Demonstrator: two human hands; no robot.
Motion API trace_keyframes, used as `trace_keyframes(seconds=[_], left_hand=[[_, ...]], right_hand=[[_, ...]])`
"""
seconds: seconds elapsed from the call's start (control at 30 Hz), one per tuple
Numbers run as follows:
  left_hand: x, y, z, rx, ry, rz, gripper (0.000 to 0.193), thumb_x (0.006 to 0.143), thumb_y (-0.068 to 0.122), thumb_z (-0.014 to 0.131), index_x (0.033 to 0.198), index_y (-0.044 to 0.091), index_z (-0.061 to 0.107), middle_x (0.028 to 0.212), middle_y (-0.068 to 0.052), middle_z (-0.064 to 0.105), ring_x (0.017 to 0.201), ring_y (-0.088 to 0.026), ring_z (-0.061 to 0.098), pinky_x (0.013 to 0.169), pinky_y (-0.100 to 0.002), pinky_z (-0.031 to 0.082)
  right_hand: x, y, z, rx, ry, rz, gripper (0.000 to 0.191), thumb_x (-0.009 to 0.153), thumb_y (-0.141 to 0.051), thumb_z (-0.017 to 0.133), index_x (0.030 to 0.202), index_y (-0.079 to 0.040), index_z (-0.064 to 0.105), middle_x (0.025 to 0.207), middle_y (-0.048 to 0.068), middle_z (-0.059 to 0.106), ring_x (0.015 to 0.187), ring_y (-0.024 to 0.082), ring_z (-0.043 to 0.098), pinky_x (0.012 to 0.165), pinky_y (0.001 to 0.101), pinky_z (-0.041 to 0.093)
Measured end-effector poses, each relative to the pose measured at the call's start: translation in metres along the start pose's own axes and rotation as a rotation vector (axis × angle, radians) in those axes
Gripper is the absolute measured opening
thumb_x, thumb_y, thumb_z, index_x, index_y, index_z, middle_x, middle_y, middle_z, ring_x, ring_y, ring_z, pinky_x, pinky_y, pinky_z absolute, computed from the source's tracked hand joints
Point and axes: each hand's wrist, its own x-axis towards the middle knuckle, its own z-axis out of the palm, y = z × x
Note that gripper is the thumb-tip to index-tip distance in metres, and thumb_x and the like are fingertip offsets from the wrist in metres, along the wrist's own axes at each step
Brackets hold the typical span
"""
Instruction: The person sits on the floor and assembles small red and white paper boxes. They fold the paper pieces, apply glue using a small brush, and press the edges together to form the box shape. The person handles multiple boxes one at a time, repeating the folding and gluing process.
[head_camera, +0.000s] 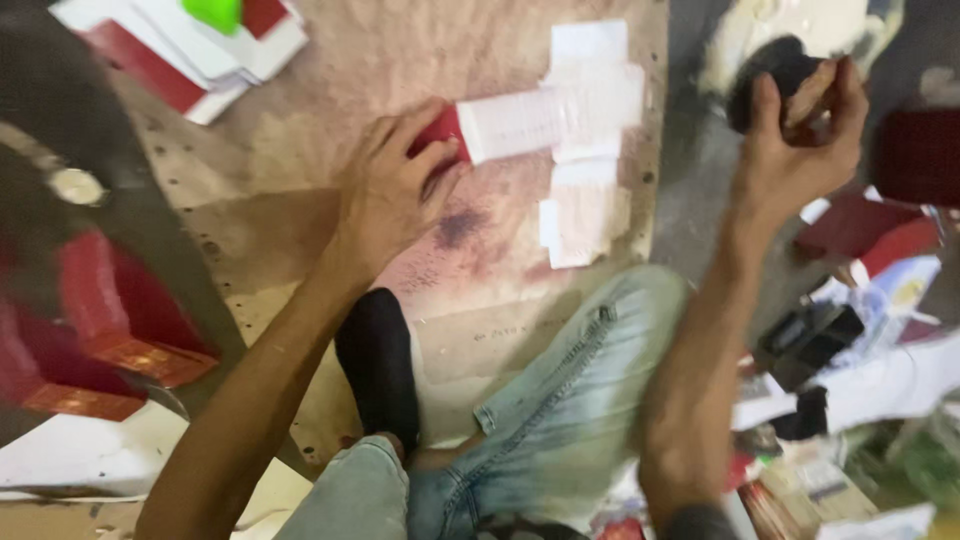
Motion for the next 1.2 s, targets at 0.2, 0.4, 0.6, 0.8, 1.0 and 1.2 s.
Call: trace_keyframes(seconds=[0.2,0.4,0.6,0.8,1.0,1.2], left_hand=[[0.014,0.001,-0.001,-0.003,-0.166,-0.294,0.053,0.077,0.019,0.089,0.122,0.006,0.065,0.117,-0.01,0.065,0.108,-0.031,0.059,0.094,-0.048,0.045],[0.025,0.002,0.003,-0.046,-0.156,-0.267,0.069,0.077,0.012,0.088,0.136,0.001,0.056,0.121,-0.012,0.064,0.113,-0.035,0.056,0.099,-0.048,0.044],[0.028,0.006,0.005,0.129,-0.168,-0.169,0.048,0.07,0.011,0.088,0.114,0.006,0.07,0.113,-0.01,0.062,0.114,-0.032,0.057,0.099,-0.049,0.044],[0.024,0.008,0.007,0.222,-0.134,-0.199,0.045,0.071,0.014,0.088,0.111,0.004,0.07,0.113,-0.013,0.06,0.109,-0.034,0.057,0.089,-0.05,0.045],[0.018,0.007,0.006,0.279,-0.092,-0.101,0.038,0.078,0.01,0.086,0.109,0.007,0.064,0.111,-0.01,0.059,0.108,-0.031,0.058,0.093,-0.045,0.048],[0.013,0.0,-0.001,-0.207,-0.389,-0.479,0.044,0.084,0.024,0.09,0.111,0.009,0.059,0.104,-0.008,0.071,0.093,-0.02,0.071,0.079,-0.036,0.055]], right_hand=[[-0.022,-0.054,0.031,-0.235,-0.418,0.065,0.043,0.092,-0.004,0.07,0.135,-0.005,0.065,0.115,0.024,0.072,0.092,0.039,0.07,0.078,0.0475,0.059],[-0.031,-0.112,0.065,-0.211,-1.0,0.031,0.06,0.098,-0.013,0.06,0.157,-0.021,0.05,0.076,0.011,0.068,0.056,0.028,0.064,0.048,0.0416,0.052],[-0.051,-0.101,0.044,-0.309,-0.847,-0.109,0.063,0.107,-0.023,0.059,0.165,-0.022,0.036,0.084,0.01,0.067,0.059,0.022,0.059,0.047,0.0373,0.047],[-0.075,-0.115,0.035,-0.46,-1.058,-0.102,0.092,0.089,-0.076,0.05,0.161,-0.021,0.032,0.068,0.013,0.064,0.049,0.022,0.058,0.04,0.0384,0.048],[-0.055,-0.091,0.045,-0.255,-0.794,-0.07,0.074,0.103,-0.056,0.067,0.162,-0.021,0.039,0.108,0.013,0.067,0.089,0.025,0.062,0.071,0.0387,0.055],[-0.061,-0.098,0.051,0.727,-0.518,0.422,0.102,0.091,-0.023,0.087,0.161,-0.011,0.014,0.136,0.016,0.056,0.116,0.024,0.06,0.094,0.0382,0.057]])
